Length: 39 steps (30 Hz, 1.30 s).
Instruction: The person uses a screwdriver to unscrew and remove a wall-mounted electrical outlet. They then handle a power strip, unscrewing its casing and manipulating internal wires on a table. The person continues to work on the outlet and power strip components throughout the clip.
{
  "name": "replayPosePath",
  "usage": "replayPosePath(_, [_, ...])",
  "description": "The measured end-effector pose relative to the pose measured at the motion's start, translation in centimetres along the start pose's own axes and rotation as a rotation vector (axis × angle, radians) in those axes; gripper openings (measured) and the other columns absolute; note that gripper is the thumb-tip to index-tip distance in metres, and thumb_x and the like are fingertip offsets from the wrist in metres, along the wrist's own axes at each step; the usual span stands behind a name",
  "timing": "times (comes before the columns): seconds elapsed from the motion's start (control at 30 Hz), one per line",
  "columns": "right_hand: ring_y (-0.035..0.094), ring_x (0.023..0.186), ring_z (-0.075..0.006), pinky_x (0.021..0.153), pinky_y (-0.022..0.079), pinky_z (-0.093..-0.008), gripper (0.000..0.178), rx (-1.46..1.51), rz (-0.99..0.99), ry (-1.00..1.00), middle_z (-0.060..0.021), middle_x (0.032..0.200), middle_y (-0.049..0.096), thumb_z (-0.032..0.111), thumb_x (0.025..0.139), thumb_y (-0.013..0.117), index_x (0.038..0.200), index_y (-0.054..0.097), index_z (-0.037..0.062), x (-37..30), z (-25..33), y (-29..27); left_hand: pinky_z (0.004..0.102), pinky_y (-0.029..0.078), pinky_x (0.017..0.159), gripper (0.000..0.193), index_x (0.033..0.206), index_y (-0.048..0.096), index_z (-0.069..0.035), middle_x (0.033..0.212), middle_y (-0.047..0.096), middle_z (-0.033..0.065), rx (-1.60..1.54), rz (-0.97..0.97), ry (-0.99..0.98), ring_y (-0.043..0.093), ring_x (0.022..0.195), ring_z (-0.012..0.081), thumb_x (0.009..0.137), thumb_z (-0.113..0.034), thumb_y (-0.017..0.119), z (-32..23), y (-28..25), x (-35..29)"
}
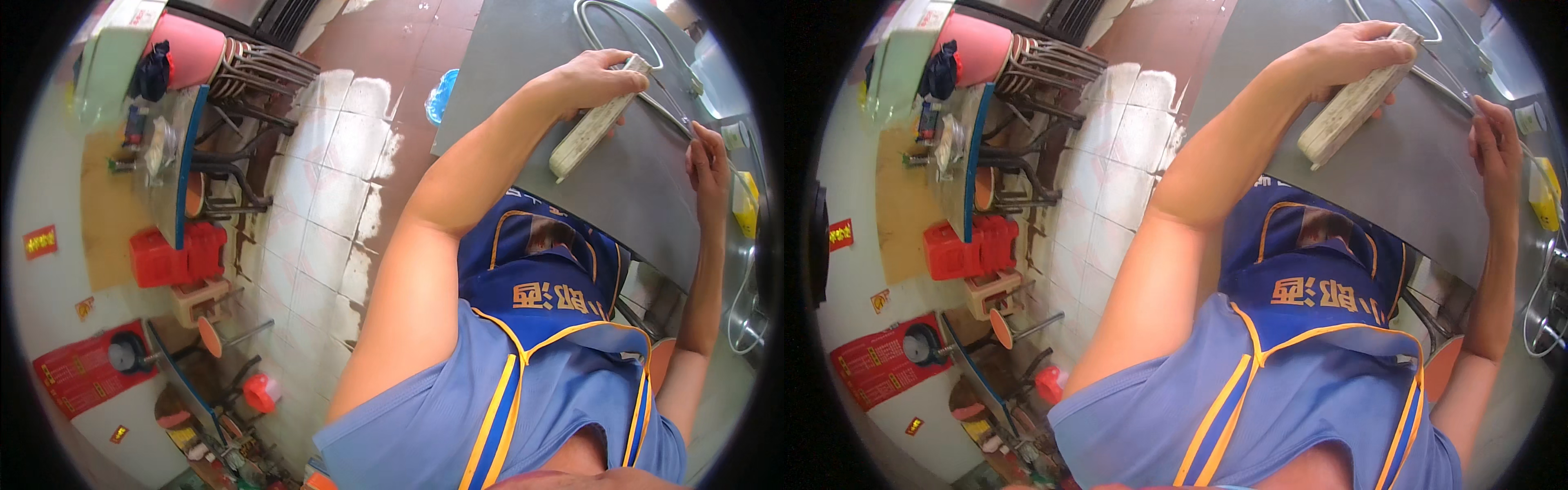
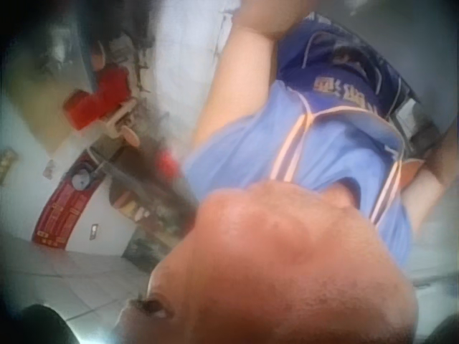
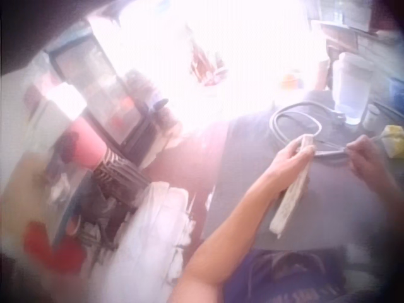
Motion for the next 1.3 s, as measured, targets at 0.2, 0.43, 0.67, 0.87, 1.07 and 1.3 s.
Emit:
replayPosePath(0.2, [0.033,0.055,-0.0004,0.046,0.022,-0.0163,0.046,0.545,-0.211,0.472,0.0063,0.072,0.039,0.039,0.111,0.049,0.134,0.06,0.0007,0.3,-0.2,0.3,0.0381,0.062,0.06,0.057,0.144,0.055,-0.01,0.104,0.063,0.0113,-0.04,-0.001,0.015,0.069,0.078,0.0204,0.094,-0.034,0.07,0.6,0.2,0.4])
replayPosePath(0.43, [0.028,0.05,0.0002,0.045,0.02,-0.0171,0.028,0.489,0.116,0.547,0.0101,0.067,0.035,0.034,0.11,0.054,0.111,0.062,0.007,0.3,-1.1,-1.5,0.0398,0.062,0.059,0.063,0.148,0.052,-0.01,0.103,0.062,0.0094,-0.015,0.021,0.048,0.068,0.078,0.0209,0.092,-0.034,0.07,0.4,0.5,1.0])
replayPosePath(0.67, [0.034,0.057,0.0015,0.05,0.024,-0.0157,0.016,0.191,-0.008,0.193,0.0079,0.07,0.042,0.027,0.108,0.057,0.109,0.061,0.0121,0.2,0.6,-0.6,0.0401,0.06,0.059,0.063,0.149,0.05,-0.013,0.101,0.063,0.0115,-0.056,0.015,-0.001,0.067,0.075,0.021,0.092,-0.033,0.069,0.0,0.5,0.2])
replayPosePath(0.87, [0.034,0.055,0.0006,0.047,0.023,-0.0156,0.022,0.482,-0.119,0.403,0.0086,0.07,0.038,0.032,0.109,0.056,0.107,0.06,0.0101,-0.2,0.5,0.9,0.0398,0.062,0.062,0.065,0.151,0.049,-0.014,0.112,0.06,0.012,-0.035,0.023,-0.039,0.067,0.083,0.0216,0.092,-0.037,0.068,0.1,0.7,0.2])
replayPosePath(1.07, [0.035,0.054,0.0004,0.045,0.021,-0.0167,0.026,0.432,0.097,0.501,0.0093,0.068,0.037,0.035,0.109,0.055,0.104,0.06,0.01,-0.5,-1.0,-0.6,0.0399,0.06,0.059,0.063,0.15,0.05,-0.014,0.103,0.063,0.0114,-0.007,0.029,-0.018,0.066,0.077,0.0208,0.093,-0.034,0.068,0.1,1.0,0.3])
replayPosePath(1.3, [0.038,0.056,0.0007,0.049,0.027,-0.0162,0.015,0.093,-0.1,0.142,0.0066,0.071,0.049,0.027,0.105,0.063,0.112,0.062,0.0135,-0.3,1.1,-0.4,0.0385,0.062,0.062,0.067,0.152,0.047,-0.015,0.112,0.06,0.0112,-0.007,0.033,-0.064,0.067,0.081,0.0213,0.093,-0.038,0.067,0.1,0.7,0.1])
Point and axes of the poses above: each hand's wrist, its own x-axis towards the middle knuckle, its own y-axis out of the palm, z = x × y, the point moved 7 cm from there along x, towards the middle knuckle
